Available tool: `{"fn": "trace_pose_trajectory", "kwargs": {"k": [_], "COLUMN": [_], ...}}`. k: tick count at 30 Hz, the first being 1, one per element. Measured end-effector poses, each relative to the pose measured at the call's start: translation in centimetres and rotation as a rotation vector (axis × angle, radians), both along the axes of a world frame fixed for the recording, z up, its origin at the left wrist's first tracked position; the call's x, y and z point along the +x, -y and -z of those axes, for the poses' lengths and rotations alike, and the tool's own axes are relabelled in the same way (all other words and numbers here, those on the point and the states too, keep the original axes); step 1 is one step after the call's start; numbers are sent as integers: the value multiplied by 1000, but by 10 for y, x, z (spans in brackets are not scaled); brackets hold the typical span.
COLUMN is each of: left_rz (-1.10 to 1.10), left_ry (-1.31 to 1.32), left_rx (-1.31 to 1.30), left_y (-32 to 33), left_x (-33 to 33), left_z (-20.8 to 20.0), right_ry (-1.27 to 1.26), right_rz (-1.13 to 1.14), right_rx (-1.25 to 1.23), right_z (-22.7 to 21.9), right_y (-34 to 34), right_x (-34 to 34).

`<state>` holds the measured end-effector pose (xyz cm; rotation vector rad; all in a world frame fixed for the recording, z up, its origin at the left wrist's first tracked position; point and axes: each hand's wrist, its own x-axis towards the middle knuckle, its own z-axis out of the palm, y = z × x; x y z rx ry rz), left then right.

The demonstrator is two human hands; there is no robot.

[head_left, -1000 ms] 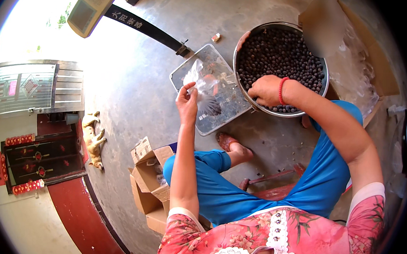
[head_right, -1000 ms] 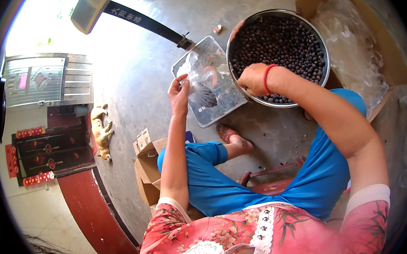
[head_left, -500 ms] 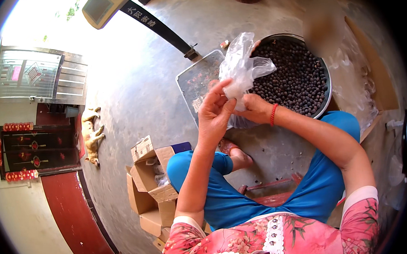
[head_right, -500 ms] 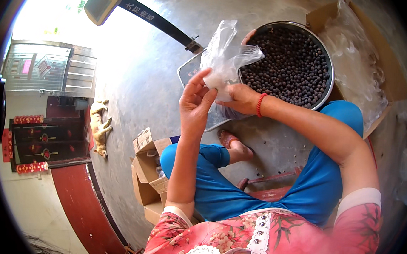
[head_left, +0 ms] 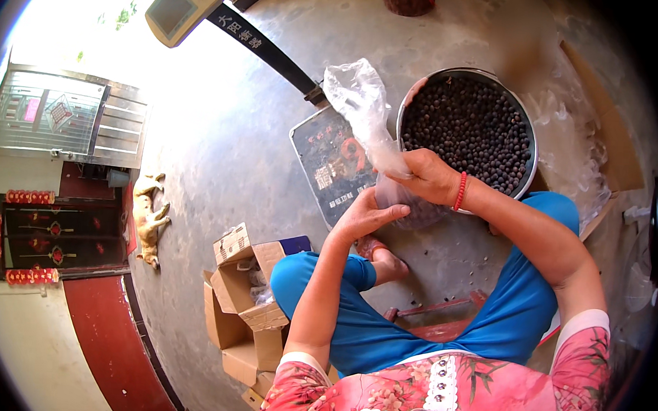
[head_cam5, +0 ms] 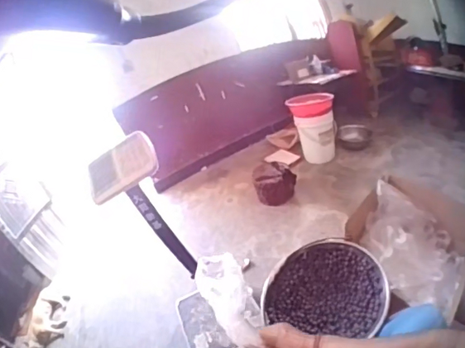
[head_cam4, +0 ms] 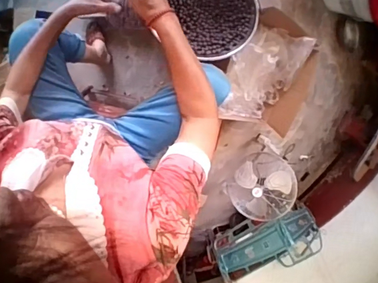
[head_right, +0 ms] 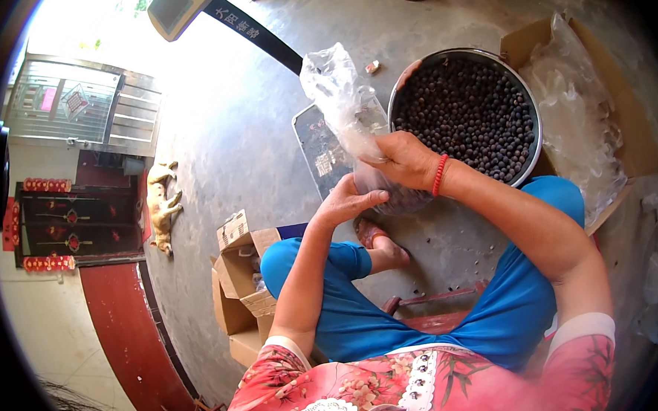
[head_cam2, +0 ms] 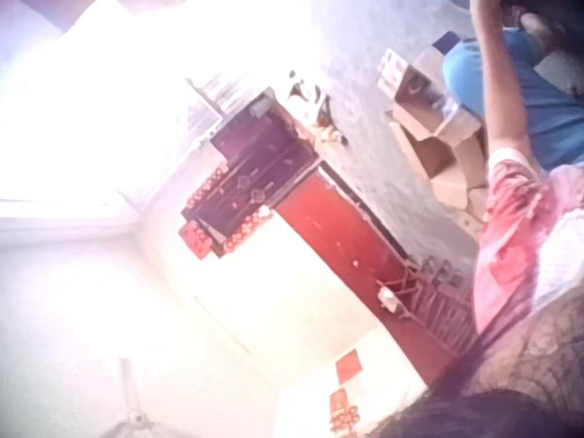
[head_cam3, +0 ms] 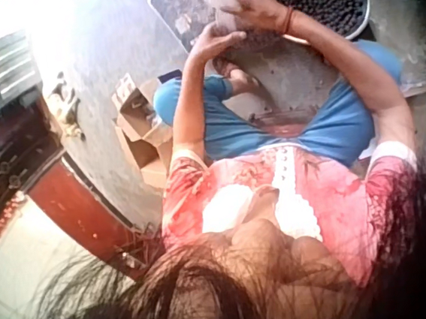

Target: The person fills small plastic bags with small dark round items from a large bowl by hand. They then tie the bags and place them on an electronic scale.

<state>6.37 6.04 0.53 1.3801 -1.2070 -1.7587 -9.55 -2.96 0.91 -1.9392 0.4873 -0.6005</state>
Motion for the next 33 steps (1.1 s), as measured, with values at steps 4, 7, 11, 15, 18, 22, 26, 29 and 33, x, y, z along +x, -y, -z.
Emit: {"fn": "trace_pose_trajectory", "kwargs": {"k": [4, 7, 11, 15, 18, 22, 26, 29, 33], "left_rz": [149, 19, 140, 60, -99, -166, -211, -205, -257], "left_ry": [164, 395, 216, 226, 51, 7, -97, -121, -138], "left_rx": [-214, -347, -40, -343, -284, -60, -283, -307, -225], "left_y": [4, -6, -7, -16, -15, -4, 0, 3, 0], "left_x": [-5, 0, 14, -16, -21, -16, -26, -24, -22], "left_z": [-11, 13, 51, 15, 24, 27, 11, 16, 13], "right_ry": [-38, -123, -67, -60, -131, -174, 46, 288, 368], "right_rz": [-1, -74, -38, -38, -90, 37, 213, 331, 411], "right_rx": [-94, -463, -759, -764, -625, -418, 207, 293, 439], "right_z": [0, -11, -38, -31, -21, -16, -18, -6, -9], "right_y": [-7, -18, -17, -8, -5, 6, 6, 15, 28], "right_x": [-6, 5, 8, 9, 8, -4, -6, -6, -9]}}
